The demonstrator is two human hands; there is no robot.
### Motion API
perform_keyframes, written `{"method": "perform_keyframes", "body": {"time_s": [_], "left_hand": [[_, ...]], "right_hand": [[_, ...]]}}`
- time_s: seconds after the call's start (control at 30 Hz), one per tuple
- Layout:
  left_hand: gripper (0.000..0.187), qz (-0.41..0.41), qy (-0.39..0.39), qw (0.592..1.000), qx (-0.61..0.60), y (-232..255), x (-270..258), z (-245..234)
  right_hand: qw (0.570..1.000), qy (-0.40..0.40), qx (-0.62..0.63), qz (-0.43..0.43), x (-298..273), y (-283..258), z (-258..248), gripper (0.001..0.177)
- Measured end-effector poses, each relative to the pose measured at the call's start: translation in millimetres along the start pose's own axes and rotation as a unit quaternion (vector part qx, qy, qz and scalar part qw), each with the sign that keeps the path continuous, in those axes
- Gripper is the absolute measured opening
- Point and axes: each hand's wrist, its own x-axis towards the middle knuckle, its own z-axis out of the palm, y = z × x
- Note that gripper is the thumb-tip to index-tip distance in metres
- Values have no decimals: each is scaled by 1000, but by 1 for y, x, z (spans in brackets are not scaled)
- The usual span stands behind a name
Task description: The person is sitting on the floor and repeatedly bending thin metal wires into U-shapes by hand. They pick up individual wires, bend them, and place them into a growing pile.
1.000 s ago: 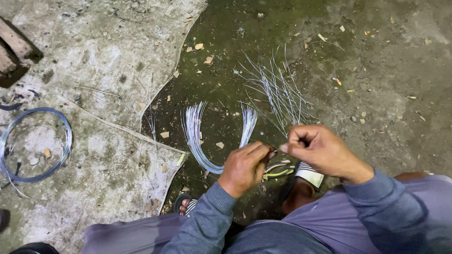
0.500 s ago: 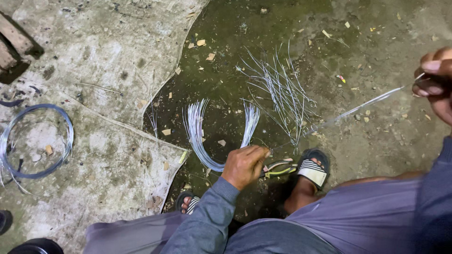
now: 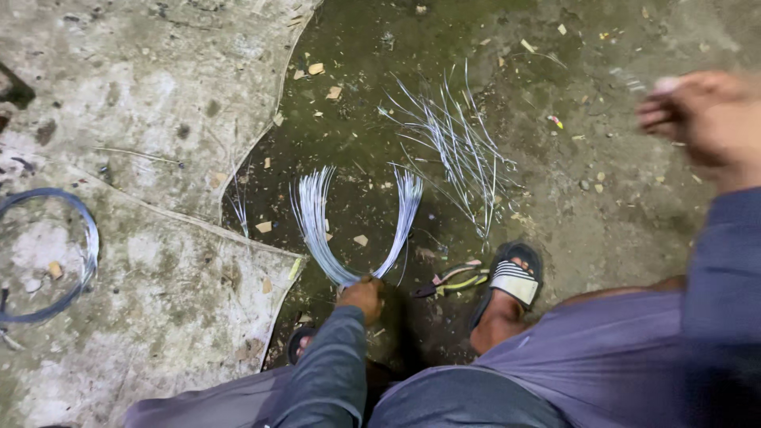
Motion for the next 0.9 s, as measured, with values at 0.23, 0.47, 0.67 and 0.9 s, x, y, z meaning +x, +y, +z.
{"method": "perform_keyframes", "body": {"time_s": [0.23,0.47,0.67,0.9], "left_hand": [[55,-67,-181,973,125,5,10,27],[36,18,-128,977,172,11,14,34],[50,7,-210,962,176,18,9,24],[46,-16,-195,970,145,17,4,28]], "right_hand": [[998,-14,-54,16,26,34,52,18],[998,-31,4,54,31,45,82,15],[805,-83,-584,63,11,58,90,47],[766,-161,-621,-32,-33,21,122,55]]}}
